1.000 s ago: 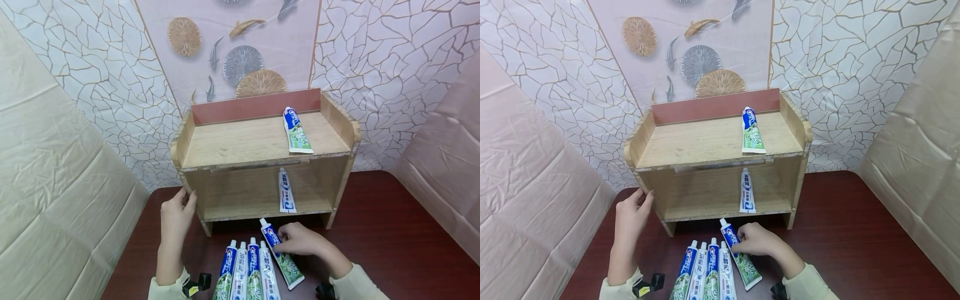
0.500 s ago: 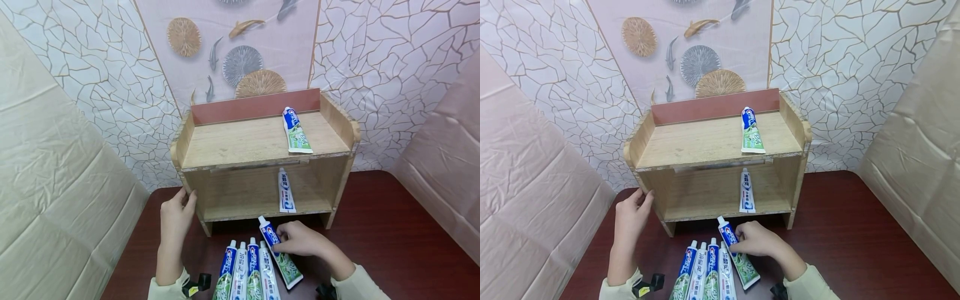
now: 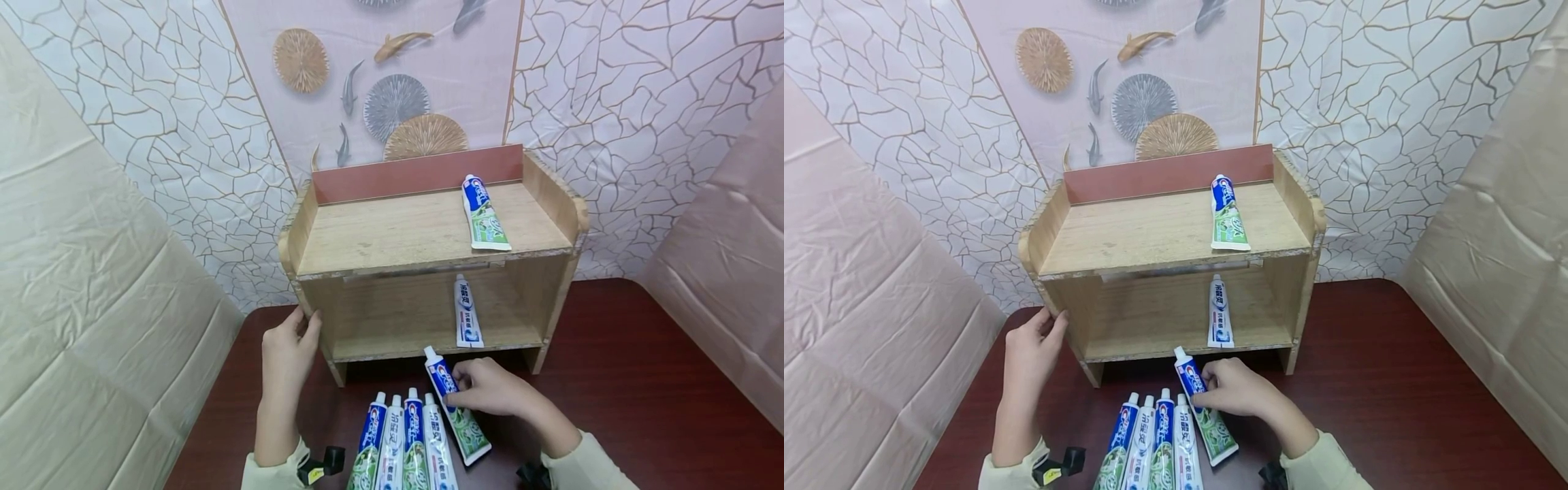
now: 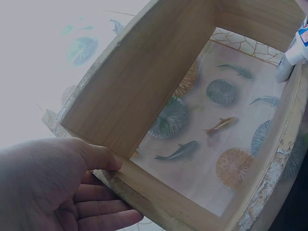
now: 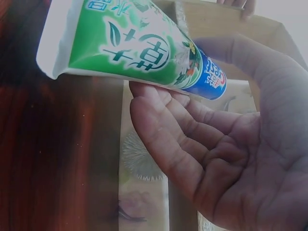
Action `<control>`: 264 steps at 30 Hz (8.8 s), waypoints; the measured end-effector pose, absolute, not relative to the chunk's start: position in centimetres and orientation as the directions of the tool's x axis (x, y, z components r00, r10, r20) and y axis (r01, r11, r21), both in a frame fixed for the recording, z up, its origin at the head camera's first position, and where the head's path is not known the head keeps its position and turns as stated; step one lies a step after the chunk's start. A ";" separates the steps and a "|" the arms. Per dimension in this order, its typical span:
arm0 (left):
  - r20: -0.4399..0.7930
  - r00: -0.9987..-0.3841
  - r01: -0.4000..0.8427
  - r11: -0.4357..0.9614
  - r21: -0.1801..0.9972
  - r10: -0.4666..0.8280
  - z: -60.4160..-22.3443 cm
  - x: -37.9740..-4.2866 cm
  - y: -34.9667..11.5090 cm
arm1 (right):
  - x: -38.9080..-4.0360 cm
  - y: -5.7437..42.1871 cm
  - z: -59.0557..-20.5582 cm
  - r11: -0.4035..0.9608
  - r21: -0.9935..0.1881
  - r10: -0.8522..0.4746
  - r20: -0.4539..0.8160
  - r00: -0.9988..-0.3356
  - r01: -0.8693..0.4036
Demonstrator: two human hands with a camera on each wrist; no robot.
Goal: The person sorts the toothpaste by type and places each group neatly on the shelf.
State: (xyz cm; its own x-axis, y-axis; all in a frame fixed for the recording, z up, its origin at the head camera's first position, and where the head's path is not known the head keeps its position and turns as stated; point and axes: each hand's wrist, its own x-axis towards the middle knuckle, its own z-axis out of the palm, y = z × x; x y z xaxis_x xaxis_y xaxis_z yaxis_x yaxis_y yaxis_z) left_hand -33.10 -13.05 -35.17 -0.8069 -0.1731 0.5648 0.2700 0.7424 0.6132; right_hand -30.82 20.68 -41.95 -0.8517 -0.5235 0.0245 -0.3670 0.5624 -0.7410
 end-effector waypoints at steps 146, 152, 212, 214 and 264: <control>0.526 -0.836 0.256 0.735 0.627 -0.158 -34.7 -33.0 -13.3 | -31.6 21.7 -31.0 0.636 -0.607 -0.413 0.253 -0.875 -0.476; 0.527 -0.835 0.254 0.740 0.623 -0.157 -34.7 -33.0 -13.3 | -31.6 21.7 -30.3 0.642 -0.593 -0.406 0.273 -0.872 -0.485; 0.549 -0.820 0.268 0.740 0.617 -0.161 -34.7 -33.0 -13.3 | -31.5 20.9 -24.3 0.626 -0.553 -0.413 0.362 -0.836 -0.549; 0.548 -0.820 0.262 0.743 0.616 -0.164 -34.6 -33.0 -13.3 | -31.6 20.8 -24.0 0.620 -0.561 -0.413 0.362 -0.836 -0.549; 0.546 -0.821 0.268 0.734 0.624 -0.164 -34.8 -33.0 -13.2 | -35.4 18.9 -13.9 0.768 -0.462 -0.302 0.348 -0.887 -0.443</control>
State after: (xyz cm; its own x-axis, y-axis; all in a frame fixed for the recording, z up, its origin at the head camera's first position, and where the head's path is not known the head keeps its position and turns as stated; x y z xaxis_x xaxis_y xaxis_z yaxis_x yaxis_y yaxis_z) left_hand -33.05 -13.23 -34.78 -0.8214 -0.1639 0.5462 0.2683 0.7342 0.6237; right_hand -35.43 18.92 -13.91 -0.8873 -0.3023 0.3484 -0.4432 0.7680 -0.4624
